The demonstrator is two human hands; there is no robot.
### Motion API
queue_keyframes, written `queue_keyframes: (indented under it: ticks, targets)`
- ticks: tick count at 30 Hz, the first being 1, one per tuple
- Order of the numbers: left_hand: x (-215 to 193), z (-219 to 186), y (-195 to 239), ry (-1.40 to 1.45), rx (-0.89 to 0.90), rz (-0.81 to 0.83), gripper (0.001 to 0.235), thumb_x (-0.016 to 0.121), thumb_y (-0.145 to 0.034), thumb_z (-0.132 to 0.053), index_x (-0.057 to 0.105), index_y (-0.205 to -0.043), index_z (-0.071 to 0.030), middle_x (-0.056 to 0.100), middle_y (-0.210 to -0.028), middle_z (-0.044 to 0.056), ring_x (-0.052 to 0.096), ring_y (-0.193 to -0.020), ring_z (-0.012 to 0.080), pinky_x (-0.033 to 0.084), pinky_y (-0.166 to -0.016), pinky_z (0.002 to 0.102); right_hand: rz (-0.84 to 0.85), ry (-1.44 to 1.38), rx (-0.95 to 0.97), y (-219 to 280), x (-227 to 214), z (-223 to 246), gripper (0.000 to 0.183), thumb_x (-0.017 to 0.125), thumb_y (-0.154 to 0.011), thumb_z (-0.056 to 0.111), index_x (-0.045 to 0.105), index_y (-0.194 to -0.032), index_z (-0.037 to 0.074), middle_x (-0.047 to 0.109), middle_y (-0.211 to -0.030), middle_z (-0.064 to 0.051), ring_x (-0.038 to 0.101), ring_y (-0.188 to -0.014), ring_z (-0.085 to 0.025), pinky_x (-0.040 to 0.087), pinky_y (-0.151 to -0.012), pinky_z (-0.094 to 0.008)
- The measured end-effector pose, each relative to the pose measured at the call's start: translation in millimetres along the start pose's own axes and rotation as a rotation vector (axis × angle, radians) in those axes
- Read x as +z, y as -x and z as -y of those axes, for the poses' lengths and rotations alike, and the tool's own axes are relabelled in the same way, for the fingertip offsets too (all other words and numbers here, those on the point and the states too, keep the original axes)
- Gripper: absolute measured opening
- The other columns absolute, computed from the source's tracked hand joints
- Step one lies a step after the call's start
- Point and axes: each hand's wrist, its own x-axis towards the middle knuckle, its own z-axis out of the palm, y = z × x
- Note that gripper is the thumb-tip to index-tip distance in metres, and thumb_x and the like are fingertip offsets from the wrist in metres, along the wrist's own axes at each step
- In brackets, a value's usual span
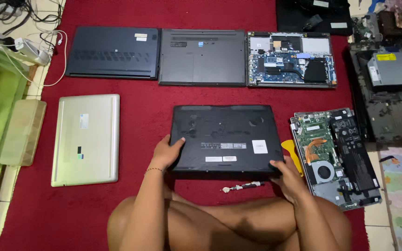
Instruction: The person uses a screwdriver to remove screws from the bottom panel of a laptop. After removing the screws, they detach the panel to reveal the internal components, including the motherboard and cooling system.
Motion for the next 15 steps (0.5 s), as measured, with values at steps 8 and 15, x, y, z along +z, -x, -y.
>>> queue_keyframes:
  ticks: [8,15]
  targets:
    - [-41,-51,45,0.067,0.164,0.108,0.081,0.067,-0.1,-0.045,0.05,-0.159,0.007,0.057,-0.155,0.035,0.046,-0.153,0.0469,0.04,-0.124,0.06,0.218,-0.108,-0.056,11,-12,13,0.063,0.064,-0.095,0.024,0.034,-0.15,0.027,0.033,-0.158,-0.017,0.025,-0.155,-0.055,0.014,-0.121,-0.079]
    - [-81,-92,55,-0.187,0.128,0.267,0.081,0.061,-0.103,-0.046,0.05,-0.155,0.015,0.053,-0.156,0.04,0.047,-0.153,0.0479,0.039,-0.126,0.059,0.276,0.139,-0.268,-120,-92,-133,0.071,0.082,-0.088,0.014,0.052,-0.152,0.015,0.058,-0.102,-0.009,0.058,-0.078,-0.023,0.06,-0.074,-0.045]
